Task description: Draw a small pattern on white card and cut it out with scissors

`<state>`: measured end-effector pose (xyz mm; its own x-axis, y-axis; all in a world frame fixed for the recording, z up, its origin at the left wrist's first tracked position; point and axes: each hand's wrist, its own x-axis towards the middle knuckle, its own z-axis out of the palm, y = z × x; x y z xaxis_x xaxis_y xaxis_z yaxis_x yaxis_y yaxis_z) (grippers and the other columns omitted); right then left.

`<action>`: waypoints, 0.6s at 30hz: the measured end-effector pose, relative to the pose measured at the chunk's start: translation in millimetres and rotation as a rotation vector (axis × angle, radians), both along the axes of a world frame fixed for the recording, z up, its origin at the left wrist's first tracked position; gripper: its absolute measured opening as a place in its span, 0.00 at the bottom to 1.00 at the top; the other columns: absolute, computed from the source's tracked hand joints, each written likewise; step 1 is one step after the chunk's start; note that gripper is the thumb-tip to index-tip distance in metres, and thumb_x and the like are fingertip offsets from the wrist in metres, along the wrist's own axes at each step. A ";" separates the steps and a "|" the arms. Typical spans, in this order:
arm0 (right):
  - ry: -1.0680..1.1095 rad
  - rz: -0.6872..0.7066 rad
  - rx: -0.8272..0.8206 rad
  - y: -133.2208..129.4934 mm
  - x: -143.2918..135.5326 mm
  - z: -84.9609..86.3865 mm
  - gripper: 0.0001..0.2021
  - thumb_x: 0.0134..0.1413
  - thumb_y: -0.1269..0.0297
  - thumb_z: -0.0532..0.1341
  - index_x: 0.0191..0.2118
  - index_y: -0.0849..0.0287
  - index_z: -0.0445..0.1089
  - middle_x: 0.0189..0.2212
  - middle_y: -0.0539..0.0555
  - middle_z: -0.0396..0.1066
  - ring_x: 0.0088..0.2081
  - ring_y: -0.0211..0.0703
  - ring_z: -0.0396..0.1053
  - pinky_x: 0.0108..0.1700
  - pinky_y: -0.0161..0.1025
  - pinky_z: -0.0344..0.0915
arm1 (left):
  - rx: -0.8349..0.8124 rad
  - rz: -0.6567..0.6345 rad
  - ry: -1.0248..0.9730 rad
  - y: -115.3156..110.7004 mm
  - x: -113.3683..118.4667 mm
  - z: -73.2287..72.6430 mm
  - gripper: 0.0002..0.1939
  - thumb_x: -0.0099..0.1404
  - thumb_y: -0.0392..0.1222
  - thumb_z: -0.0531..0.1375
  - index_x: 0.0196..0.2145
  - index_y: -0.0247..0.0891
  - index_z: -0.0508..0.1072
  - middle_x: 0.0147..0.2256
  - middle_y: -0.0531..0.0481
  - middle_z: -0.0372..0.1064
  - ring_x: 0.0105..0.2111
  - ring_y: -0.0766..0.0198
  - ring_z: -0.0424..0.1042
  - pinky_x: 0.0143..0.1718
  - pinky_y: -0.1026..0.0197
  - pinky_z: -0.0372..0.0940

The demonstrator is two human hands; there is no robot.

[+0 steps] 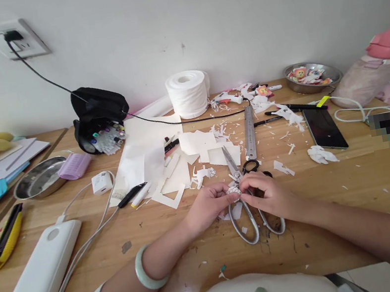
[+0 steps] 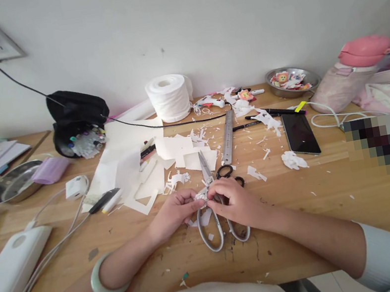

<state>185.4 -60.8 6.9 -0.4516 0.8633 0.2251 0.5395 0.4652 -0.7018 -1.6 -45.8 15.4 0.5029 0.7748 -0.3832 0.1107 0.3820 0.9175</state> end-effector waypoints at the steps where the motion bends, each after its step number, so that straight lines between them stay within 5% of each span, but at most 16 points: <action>1: -0.001 0.001 -0.004 0.6 0.0 -0.1 0.06 0.56 0.63 0.56 0.30 0.57 0.66 0.29 0.52 0.68 0.32 0.41 0.64 0.37 0.40 0.62 | 0.003 -0.006 0.002 0.0 -0.1 0.1 0.18 0.49 0.54 0.63 0.24 0.35 0.67 0.13 0.61 0.55 0.14 0.74 0.52 0.17 0.69 0.48; 18: 0.058 -0.056 -0.180 2.3 0.3 4.4 0.08 0.56 0.61 0.56 0.30 0.57 0.66 0.28 0.50 0.67 0.32 0.39 0.64 0.36 0.36 0.62 | 0.014 -0.021 0.017 0.1 -2.1 -0.1 0.17 0.52 0.54 0.61 0.23 0.35 0.66 0.12 0.61 0.55 0.14 0.74 0.52 0.18 0.69 0.49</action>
